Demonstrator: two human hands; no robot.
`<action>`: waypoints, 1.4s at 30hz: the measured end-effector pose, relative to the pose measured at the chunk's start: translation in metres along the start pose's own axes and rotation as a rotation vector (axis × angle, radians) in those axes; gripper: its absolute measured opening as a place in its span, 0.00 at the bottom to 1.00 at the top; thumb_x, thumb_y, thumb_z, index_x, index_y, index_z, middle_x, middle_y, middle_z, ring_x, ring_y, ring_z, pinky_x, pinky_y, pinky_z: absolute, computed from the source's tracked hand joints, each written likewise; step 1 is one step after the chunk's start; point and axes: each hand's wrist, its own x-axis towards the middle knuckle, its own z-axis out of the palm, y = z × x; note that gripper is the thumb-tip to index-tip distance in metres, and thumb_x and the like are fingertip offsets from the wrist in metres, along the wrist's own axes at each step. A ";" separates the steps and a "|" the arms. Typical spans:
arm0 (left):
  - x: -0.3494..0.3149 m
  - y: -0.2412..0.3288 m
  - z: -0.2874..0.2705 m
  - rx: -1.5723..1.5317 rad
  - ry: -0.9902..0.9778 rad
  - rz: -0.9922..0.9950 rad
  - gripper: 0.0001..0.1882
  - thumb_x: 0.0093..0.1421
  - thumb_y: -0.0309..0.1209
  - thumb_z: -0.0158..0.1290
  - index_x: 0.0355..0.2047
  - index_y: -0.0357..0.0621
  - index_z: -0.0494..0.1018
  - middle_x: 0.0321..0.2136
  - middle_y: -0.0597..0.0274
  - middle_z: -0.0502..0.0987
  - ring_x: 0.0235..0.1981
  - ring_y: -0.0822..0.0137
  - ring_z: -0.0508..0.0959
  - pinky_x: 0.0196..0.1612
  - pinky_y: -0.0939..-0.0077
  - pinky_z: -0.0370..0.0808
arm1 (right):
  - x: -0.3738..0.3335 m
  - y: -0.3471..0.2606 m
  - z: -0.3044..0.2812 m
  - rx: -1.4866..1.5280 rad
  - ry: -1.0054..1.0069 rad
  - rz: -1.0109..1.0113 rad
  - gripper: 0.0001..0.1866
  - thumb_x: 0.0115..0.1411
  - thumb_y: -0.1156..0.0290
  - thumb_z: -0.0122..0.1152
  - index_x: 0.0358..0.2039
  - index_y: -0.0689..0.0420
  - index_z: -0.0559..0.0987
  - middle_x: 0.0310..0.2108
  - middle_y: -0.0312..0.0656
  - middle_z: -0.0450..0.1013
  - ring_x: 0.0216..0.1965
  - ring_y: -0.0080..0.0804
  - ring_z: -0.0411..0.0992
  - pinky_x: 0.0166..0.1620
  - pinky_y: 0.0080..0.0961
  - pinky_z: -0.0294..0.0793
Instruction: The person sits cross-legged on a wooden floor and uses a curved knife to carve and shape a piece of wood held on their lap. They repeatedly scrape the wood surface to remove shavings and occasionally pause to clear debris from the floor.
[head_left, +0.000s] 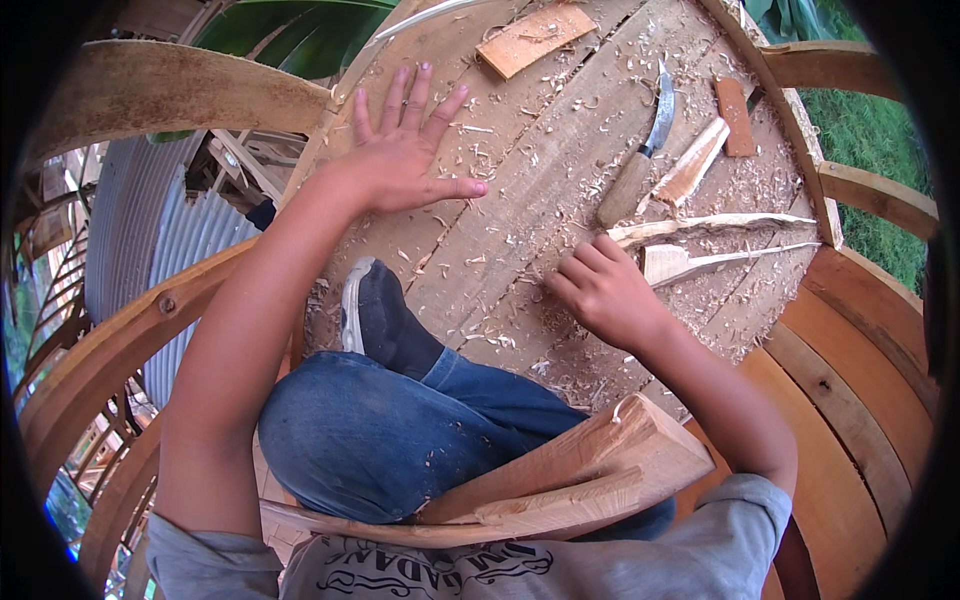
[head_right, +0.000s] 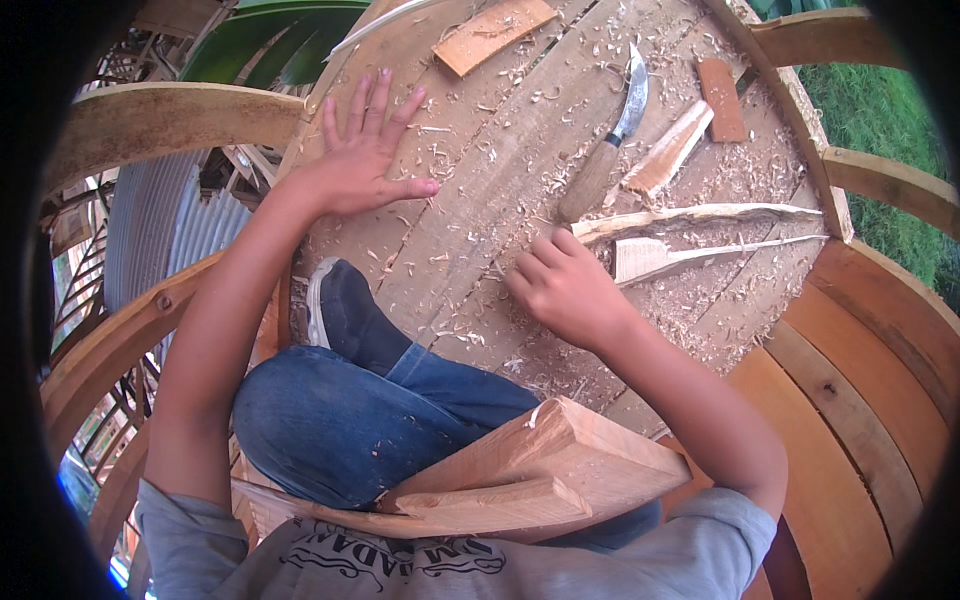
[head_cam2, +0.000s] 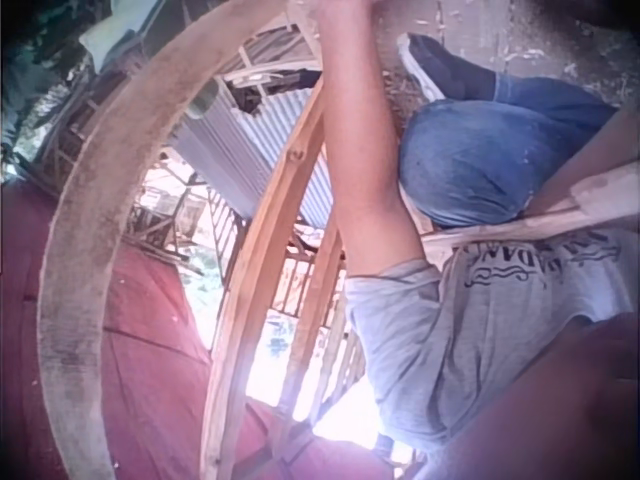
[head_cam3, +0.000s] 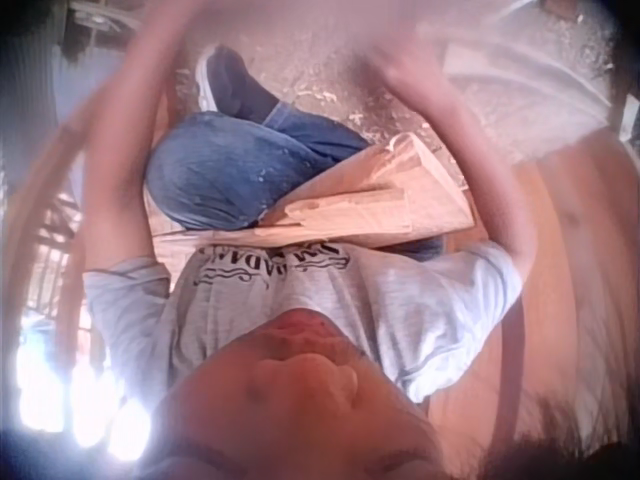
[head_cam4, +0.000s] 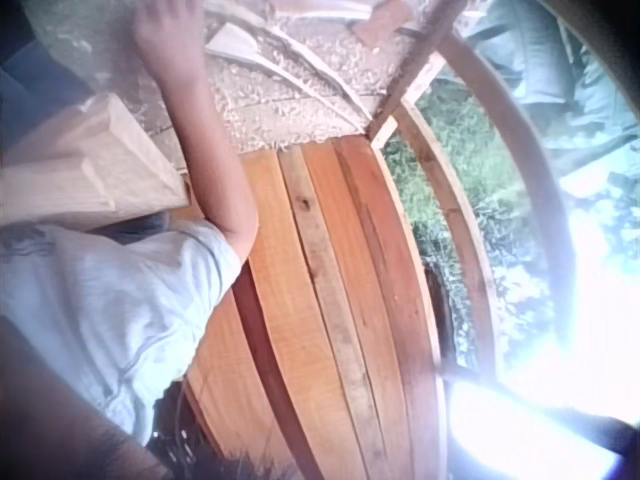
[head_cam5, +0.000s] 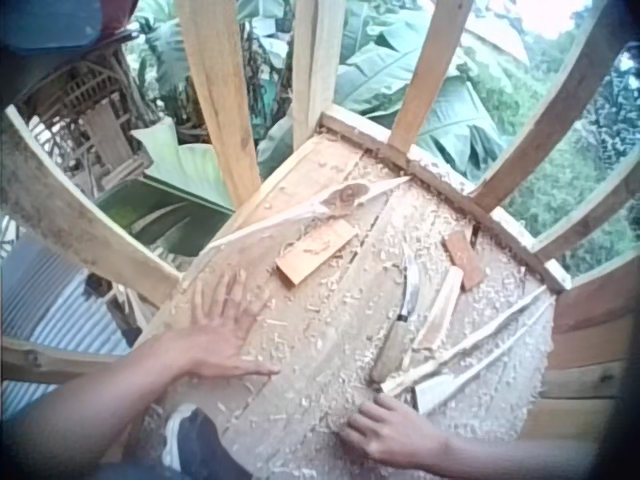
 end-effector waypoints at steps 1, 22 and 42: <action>0.000 -0.001 0.000 -0.005 0.000 0.000 0.61 0.46 0.78 0.42 0.70 0.61 0.33 0.69 0.42 0.25 0.69 0.46 0.23 0.62 0.34 0.20 | -0.006 -0.001 -0.001 0.005 -0.043 0.025 0.13 0.48 0.69 0.56 0.35 0.57 0.77 0.31 0.37 0.69 0.38 0.32 0.68 0.42 0.30 0.66; 0.001 0.001 0.000 0.025 0.008 0.005 0.60 0.47 0.78 0.40 0.70 0.61 0.33 0.69 0.42 0.24 0.69 0.46 0.22 0.62 0.35 0.19 | -0.024 -0.018 0.013 0.021 -0.065 -0.262 0.21 0.56 0.69 0.51 0.50 0.57 0.77 0.58 0.40 0.69 0.62 0.36 0.63 0.67 0.41 0.56; 0.002 0.001 -0.001 0.020 -0.008 0.006 0.60 0.48 0.77 0.41 0.70 0.61 0.32 0.69 0.42 0.23 0.69 0.46 0.21 0.62 0.36 0.19 | -0.027 0.010 0.042 -0.017 0.375 -0.090 0.11 0.52 0.63 0.66 0.31 0.54 0.77 0.34 0.35 0.72 0.37 0.30 0.71 0.40 0.30 0.70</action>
